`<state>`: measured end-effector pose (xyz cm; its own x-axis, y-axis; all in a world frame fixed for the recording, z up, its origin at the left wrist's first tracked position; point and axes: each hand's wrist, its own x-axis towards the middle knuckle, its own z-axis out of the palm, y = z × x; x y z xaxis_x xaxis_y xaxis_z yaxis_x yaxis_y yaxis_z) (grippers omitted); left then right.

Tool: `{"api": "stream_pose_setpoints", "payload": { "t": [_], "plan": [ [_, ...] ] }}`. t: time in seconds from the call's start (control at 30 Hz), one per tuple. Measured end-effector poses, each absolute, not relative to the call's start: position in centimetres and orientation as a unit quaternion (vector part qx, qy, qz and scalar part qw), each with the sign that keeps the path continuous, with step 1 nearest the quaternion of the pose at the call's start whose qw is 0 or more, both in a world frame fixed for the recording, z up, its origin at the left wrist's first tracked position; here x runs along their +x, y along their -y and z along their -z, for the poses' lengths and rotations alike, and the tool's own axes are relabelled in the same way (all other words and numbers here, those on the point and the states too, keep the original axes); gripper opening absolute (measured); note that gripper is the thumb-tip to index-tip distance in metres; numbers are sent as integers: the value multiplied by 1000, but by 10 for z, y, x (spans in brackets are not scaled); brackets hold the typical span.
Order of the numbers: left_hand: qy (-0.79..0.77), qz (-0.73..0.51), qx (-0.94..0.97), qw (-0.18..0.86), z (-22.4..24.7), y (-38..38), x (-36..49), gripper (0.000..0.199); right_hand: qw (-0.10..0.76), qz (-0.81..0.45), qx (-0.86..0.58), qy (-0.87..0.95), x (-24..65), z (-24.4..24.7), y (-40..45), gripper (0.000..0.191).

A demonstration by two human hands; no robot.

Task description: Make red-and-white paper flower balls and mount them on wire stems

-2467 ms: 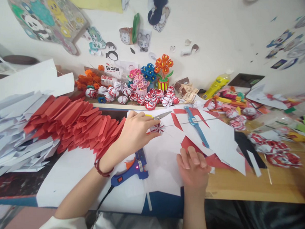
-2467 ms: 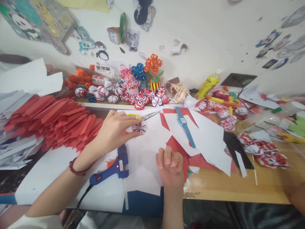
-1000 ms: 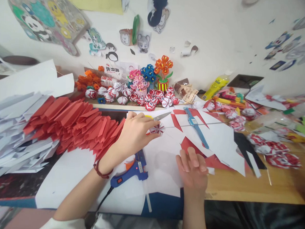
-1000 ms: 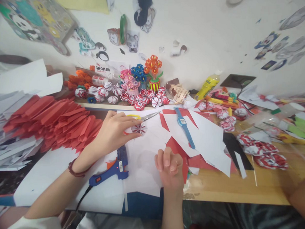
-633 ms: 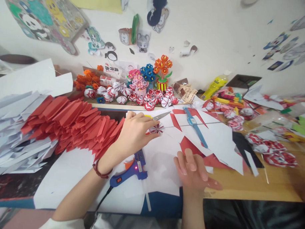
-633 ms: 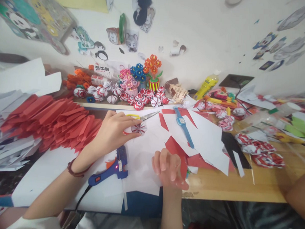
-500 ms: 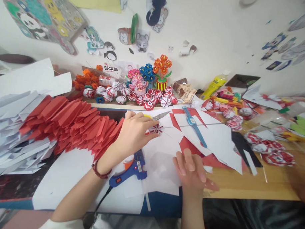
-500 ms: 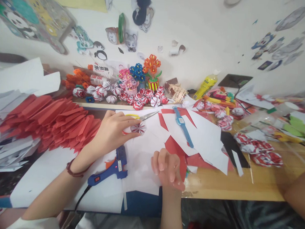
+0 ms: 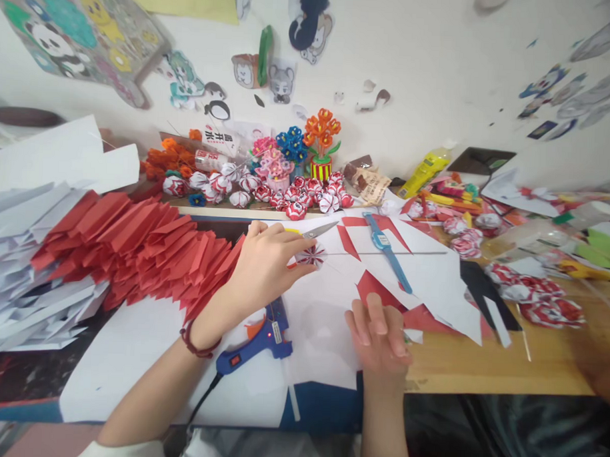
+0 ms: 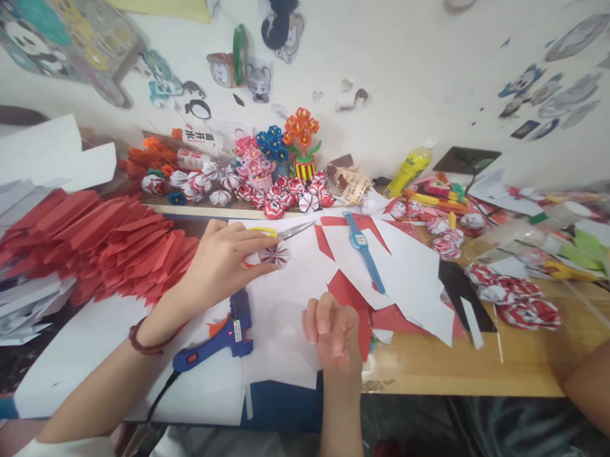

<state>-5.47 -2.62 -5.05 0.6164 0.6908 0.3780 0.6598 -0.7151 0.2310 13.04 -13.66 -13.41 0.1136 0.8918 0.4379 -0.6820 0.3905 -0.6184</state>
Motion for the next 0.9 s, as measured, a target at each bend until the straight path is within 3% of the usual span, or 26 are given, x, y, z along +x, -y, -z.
{"api": "stream_pose_setpoints", "payload": {
  "t": [0.27, 0.73, 0.9],
  "plan": [
    [-376, -226, 898, 36, 50, 26, -54, 31, 736, -520, -181, 393, 130, 133, 138, 49],
    [-376, -219, 899, 41, 49, 27, -52, 32, 732, -531, -166, 394, 128, 126, 136, 35],
    [-376, -220, 900, 32, 51, 27, -53, 33, 730, -520, -174, 408, 129, 127, 134, 46]
  ]
}}
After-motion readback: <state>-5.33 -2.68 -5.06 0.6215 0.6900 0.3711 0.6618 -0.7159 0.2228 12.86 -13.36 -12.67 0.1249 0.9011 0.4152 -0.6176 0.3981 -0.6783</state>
